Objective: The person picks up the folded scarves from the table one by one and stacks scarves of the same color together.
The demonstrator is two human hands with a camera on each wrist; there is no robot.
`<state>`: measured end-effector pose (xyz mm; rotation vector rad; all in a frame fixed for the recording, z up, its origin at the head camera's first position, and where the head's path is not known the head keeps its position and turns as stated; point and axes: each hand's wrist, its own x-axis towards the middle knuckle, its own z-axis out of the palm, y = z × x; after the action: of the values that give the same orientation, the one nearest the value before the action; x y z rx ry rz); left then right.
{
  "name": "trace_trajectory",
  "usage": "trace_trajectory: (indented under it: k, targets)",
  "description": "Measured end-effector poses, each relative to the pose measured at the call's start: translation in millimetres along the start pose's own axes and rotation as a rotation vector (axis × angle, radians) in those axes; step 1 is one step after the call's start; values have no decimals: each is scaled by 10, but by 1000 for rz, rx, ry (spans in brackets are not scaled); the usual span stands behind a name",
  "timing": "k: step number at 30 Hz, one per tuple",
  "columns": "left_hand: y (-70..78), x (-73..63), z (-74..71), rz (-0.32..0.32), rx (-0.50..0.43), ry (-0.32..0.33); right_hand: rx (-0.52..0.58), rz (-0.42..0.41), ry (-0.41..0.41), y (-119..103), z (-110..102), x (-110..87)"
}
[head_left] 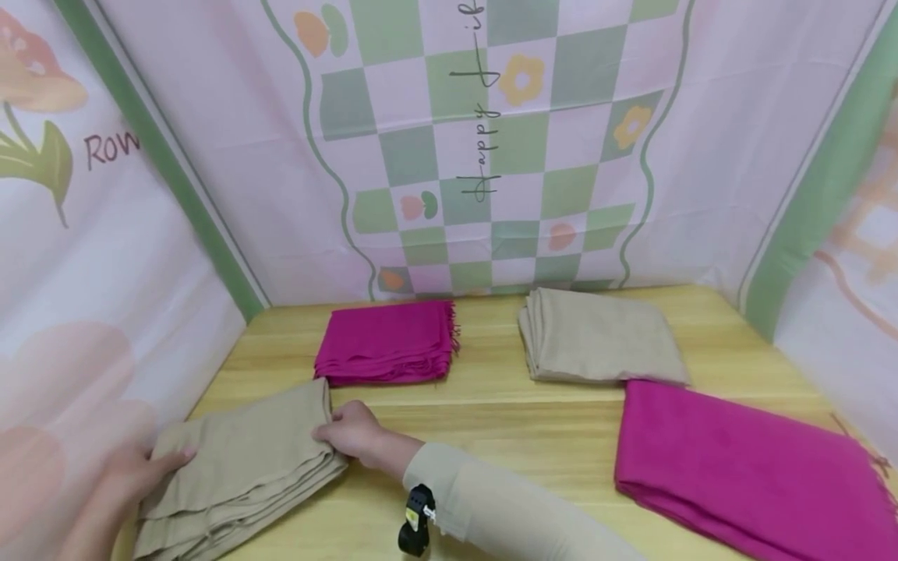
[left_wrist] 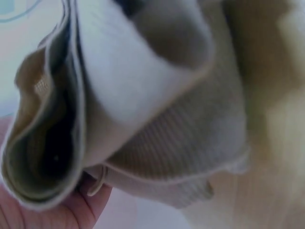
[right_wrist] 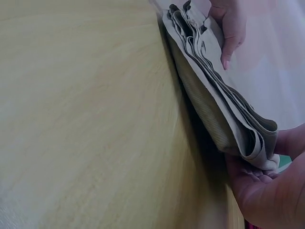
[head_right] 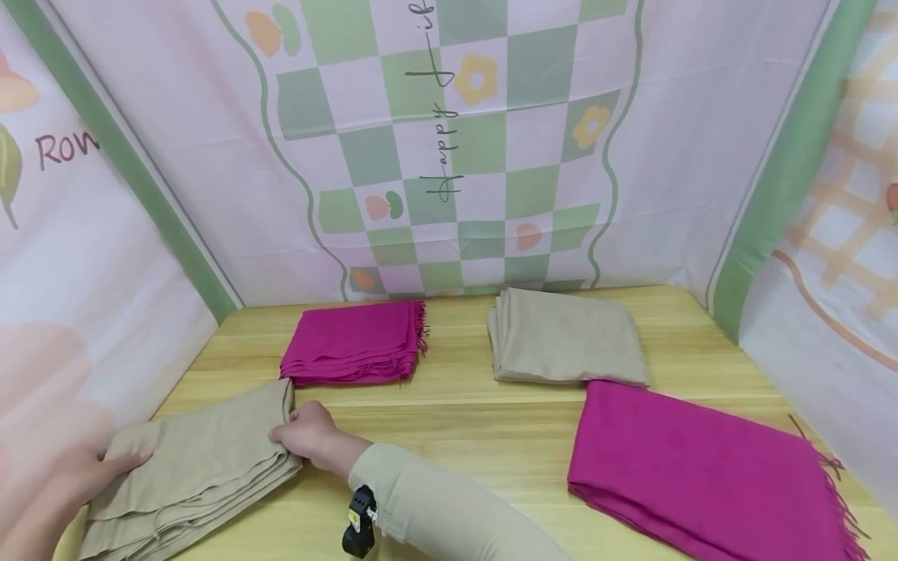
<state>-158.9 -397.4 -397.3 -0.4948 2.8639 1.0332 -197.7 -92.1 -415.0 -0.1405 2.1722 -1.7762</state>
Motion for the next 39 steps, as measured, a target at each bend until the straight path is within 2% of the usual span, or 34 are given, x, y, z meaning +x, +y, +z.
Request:
trace_trajectory:
  k: [6, 18, 30, 39]
  targets:
    - [71, 4, -4, 17, 8, 31, 2, -28, 21, -33, -19, 3]
    - [220, 4, 3, 48, 95, 75, -33, -129, 32, -98, -151, -15]
    - [399, 3, -40, 103, 69, 75, 11, -171, 0, -166, -336, -16]
    - [575, -4, 44, 172, 70, 102, -35, -173, -7, -236, -531, -54]
